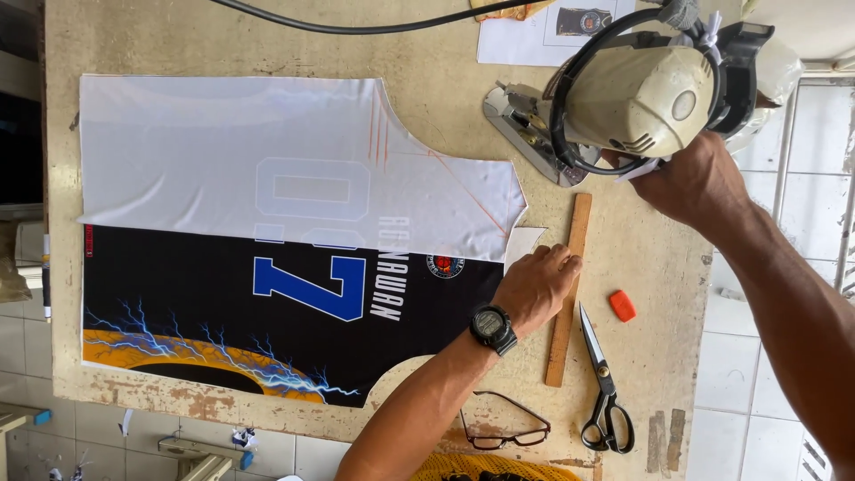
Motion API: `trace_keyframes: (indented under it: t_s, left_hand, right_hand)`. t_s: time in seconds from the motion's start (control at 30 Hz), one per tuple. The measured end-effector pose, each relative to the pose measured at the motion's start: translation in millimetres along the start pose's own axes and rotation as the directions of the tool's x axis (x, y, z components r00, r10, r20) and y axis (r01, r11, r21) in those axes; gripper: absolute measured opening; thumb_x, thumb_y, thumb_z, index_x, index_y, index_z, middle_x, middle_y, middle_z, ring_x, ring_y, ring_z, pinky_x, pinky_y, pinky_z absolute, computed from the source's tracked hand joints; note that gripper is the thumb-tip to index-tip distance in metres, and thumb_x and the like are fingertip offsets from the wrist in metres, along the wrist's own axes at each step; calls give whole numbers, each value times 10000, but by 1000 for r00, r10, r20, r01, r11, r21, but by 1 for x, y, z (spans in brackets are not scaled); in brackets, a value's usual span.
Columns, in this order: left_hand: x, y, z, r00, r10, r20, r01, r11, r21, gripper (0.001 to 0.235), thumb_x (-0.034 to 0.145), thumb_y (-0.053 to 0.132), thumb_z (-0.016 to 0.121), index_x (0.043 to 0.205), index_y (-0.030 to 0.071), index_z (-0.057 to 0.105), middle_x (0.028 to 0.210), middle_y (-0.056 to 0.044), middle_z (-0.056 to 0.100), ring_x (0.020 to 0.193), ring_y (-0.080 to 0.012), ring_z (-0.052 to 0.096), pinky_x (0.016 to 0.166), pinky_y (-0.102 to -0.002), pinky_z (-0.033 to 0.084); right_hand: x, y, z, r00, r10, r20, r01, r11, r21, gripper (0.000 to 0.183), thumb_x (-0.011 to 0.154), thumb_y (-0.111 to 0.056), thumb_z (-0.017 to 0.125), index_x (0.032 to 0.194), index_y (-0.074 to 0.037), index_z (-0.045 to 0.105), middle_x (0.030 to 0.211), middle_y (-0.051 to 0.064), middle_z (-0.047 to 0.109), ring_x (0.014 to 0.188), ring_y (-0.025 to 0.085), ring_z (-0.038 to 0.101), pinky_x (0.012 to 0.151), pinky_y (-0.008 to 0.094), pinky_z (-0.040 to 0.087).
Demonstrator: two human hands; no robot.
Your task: Marking jersey fabric with a ruler and chalk, cutting it with scissors and an electric rotary cutter, and verifying items against a production list.
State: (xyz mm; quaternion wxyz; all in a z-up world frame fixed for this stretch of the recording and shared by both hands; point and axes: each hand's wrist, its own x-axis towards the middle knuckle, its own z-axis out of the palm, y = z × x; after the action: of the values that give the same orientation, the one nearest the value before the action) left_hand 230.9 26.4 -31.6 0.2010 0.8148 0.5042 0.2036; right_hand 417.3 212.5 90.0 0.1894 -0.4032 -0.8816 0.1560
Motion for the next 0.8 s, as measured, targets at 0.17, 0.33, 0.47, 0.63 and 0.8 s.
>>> trace_keyframes:
  t_s: [0.17,0.33,0.47,0.63,0.8]
  left_hand:
    - [5,-6,-12,997,-23,72,23,1000,12,411,956,-96,680,1345,7,602,1261,-191,654,1006,-325,660,795,-419,624]
    - [9,-27,-23,997,-75,33,74,997,25,409,963,-66,751,1348,-12,624,1261,-213,693,1022,-324,707,810,-398,651]
    - [10,-40,-34,996,-88,2,88,995,50,482,918,-133,747,1379,-37,644,1248,-191,673,1056,-336,691,860,-409,652]
    - [10,-45,-31,996,-88,-26,89,994,56,457,928,-138,718,1368,-35,652,1263,-201,666,1051,-352,681,853,-434,646]
    - [10,-40,-24,995,-94,-22,95,995,43,451,942,-120,703,1379,-19,653,1300,-199,658,1093,-362,671,863,-437,641]
  right_hand:
    - [-5,9,6,1000,-4,-28,5,1000,21,465,1134,-205,808,1387,159,670,1117,291,805,1031,457,803,662,462,663]
    - [-1,6,5,1000,-10,-19,10,1000,-6,467,1120,-194,803,1405,154,678,1186,308,805,1099,466,796,732,465,680]
    - [-5,12,10,999,16,-42,-15,999,32,439,1118,-237,817,1339,128,716,1133,278,815,1031,457,799,674,479,646]
    - [-5,14,10,1000,4,-31,-3,1000,17,408,1124,-223,808,1322,118,706,1111,262,809,1010,452,795,647,475,639]
    - [-6,18,14,996,-48,-72,45,998,-36,406,1123,-241,832,1311,103,727,1115,247,820,1023,437,807,678,473,646]
